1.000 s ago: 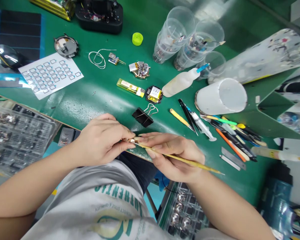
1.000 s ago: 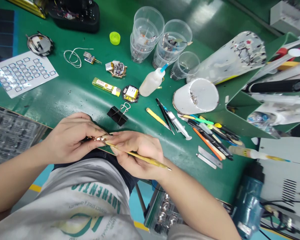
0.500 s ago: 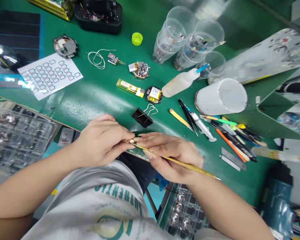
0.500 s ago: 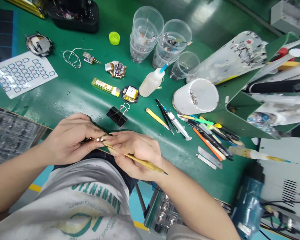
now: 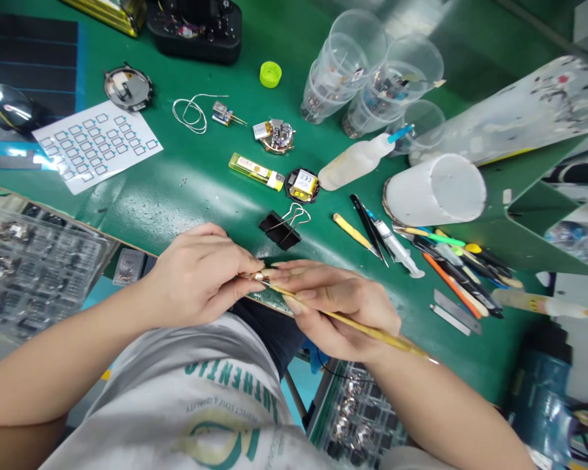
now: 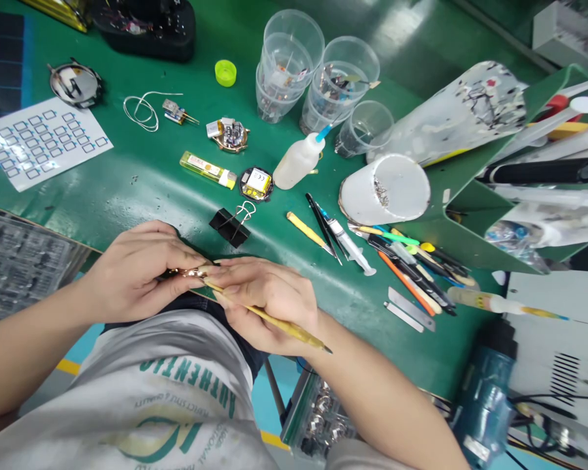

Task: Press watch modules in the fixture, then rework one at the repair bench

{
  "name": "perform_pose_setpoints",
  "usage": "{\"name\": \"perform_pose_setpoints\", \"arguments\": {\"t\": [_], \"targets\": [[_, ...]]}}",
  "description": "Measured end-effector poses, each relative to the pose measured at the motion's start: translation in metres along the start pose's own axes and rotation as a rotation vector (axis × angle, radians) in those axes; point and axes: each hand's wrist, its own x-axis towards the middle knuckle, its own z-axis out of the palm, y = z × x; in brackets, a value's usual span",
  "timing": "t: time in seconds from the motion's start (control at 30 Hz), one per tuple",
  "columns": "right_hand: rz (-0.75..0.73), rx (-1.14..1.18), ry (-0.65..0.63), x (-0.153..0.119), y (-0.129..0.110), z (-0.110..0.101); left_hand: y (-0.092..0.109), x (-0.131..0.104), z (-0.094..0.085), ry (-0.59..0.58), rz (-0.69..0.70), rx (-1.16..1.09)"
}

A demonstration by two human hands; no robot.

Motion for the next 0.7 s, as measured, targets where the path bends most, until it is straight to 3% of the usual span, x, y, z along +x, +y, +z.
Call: {"name": "perform_pose_setpoints", "arguments": {"t": [0.3,0.7], "targets": [[-0.004,-0.036,0.012,0.0004,-0.0023,0.0024,0.0012,0.0009,0.0004,0.005,-0.005,0.005],[0.115,0.244,0.058,0.0012,0.0004,0.0029,-0.0011,-0.0005,0.0006,0.008,0.026,0.015]]}}
